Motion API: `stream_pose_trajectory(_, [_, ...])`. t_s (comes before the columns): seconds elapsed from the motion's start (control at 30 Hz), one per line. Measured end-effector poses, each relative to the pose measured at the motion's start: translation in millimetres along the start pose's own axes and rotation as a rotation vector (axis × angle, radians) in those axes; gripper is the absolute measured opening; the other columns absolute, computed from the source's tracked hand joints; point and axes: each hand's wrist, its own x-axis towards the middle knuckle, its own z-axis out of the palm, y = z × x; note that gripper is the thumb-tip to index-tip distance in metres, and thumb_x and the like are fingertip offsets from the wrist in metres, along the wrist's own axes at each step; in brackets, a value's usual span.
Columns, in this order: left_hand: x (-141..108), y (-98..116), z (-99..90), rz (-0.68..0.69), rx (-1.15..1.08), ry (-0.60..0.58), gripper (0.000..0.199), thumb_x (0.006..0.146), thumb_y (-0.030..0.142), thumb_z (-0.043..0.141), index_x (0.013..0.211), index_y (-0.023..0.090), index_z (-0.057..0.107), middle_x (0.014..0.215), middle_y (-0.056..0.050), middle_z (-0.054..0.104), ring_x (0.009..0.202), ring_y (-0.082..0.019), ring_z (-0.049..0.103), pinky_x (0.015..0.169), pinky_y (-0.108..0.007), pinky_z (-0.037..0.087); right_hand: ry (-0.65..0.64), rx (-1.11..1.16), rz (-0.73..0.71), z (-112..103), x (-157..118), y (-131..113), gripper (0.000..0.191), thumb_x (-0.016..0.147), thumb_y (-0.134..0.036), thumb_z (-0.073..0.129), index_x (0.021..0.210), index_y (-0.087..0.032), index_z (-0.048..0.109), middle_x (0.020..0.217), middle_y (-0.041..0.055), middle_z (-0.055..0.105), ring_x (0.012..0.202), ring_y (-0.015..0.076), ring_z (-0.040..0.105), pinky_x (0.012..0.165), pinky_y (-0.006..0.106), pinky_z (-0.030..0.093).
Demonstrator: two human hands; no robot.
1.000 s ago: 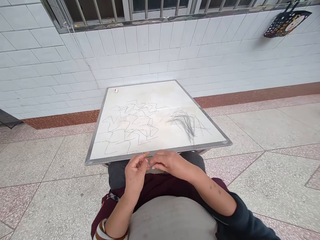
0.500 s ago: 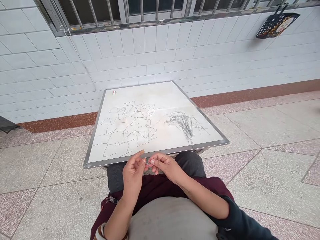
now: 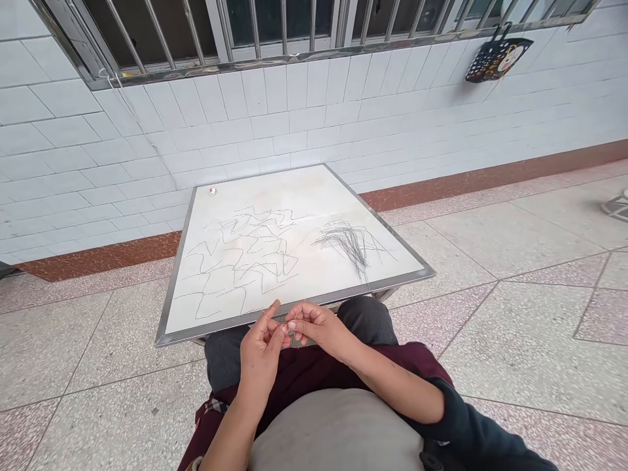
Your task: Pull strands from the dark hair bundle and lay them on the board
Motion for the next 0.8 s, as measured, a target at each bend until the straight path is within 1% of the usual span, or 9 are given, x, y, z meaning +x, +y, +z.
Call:
stream_pose_trajectory(0.1, [0,0,0.7,0.006,0.022,0.004,0.052,0.076,0.035,0.064,0.126,0.022,0.055,0.067,0.005,0.058,0.060,-0.010,0.057,0.068,-0.025,0.053,-0.007,0.008,0.011,-1,2,0,0.028,0.074,-0.041,0.068,0.085,-0.016,0.060,0.067,-0.0029,0.059,0.056,0.0078,0.053,0.052,0.022,0.045])
stream_pose_trajectory(0.2, [0,-2,1.7,0.019,0.036,0.013,0.052,0.076,0.036,0.064,0.126,0.024,0.055,0.067,0.005,0.059,0.061,-0.010,0.058,0.068,-0.025,0.054,0.015,0.004,0.024,-1,2,-3,0.028,0.073,-0.041,0.068,0.082,-0.016,0.060,0.064,-0.0031,0.058,0.055,0.0080,0.053,0.053,0.022,0.044])
stream_pose_trajectory(0.3, [1,-7,3.9,0.028,0.027,0.026,0.053,0.077,0.036,0.063,0.127,0.024,0.054,0.067,0.005,0.057,0.062,-0.010,0.059,0.070,-0.027,0.054,0.028,0.008,0.033,0,1,-7,0.029,0.074,-0.043,0.067,0.082,-0.016,0.060,0.066,-0.0031,0.058,0.056,0.0077,0.052,0.054,0.022,0.043])
stream_pose_trajectory(0.4, [2,-14,7.4,0.042,0.024,0.020,0.053,0.079,0.036,0.061,0.130,0.024,0.051,0.068,0.005,0.056,0.063,-0.011,0.059,0.071,-0.029,0.055,-0.014,0.037,0.024,5,0,-9,0.029,0.074,-0.042,0.068,0.087,-0.017,0.063,0.071,-0.0019,0.061,0.061,0.0085,0.052,0.055,0.022,0.041])
stream_pose_trajectory(0.47, [2,-18,9.4,0.065,0.062,0.007,0.053,0.080,0.036,0.060,0.131,0.025,0.050,0.074,0.002,0.060,0.065,-0.012,0.060,0.071,-0.031,0.055,-0.018,0.079,0.030,8,1,-7,0.029,0.071,-0.041,0.070,0.087,-0.017,0.064,0.072,-0.0012,0.062,0.061,0.0091,0.052,0.055,0.022,0.040])
stream_pose_trajectory(0.6, [1,-23,10.2,0.136,0.124,-0.015,0.052,0.080,0.032,0.060,0.130,0.027,0.051,0.088,-0.003,0.067,0.074,-0.016,0.063,0.073,-0.032,0.055,0.050,0.143,0.030,9,5,-2,0.026,0.069,-0.040,0.072,0.078,-0.016,0.064,0.065,-0.0023,0.059,0.055,0.0077,0.046,0.049,0.021,0.033])
stream_pose_trajectory(0.67, [0,-22,9.3,0.155,0.111,-0.038,0.052,0.080,0.031,0.061,0.130,0.027,0.051,0.086,-0.003,0.067,0.076,-0.017,0.064,0.073,-0.032,0.055,0.065,0.154,0.032,7,6,-2,0.026,0.069,-0.039,0.072,0.077,-0.016,0.064,0.065,-0.0027,0.057,0.054,0.0067,0.044,0.048,0.020,0.029])
stream_pose_trajectory(0.73, [0,-20,8.8,0.147,0.087,-0.061,0.051,0.080,0.032,0.060,0.130,0.026,0.051,0.080,-0.001,0.066,0.072,-0.016,0.064,0.071,-0.031,0.055,0.066,0.149,0.042,4,5,-3,0.026,0.069,-0.040,0.072,0.077,-0.016,0.064,0.066,-0.0028,0.055,0.054,0.0061,0.042,0.047,0.020,0.028])
stream_pose_trajectory(0.8, [-1,-17,9.4,0.123,0.061,-0.072,0.049,0.082,0.034,0.057,0.130,0.025,0.051,0.076,0.001,0.065,0.067,-0.014,0.065,0.069,-0.030,0.056,0.038,0.143,0.052,3,4,-3,0.027,0.069,-0.041,0.072,0.076,-0.016,0.063,0.065,-0.0032,0.054,0.053,0.0060,0.040,0.048,0.020,0.028])
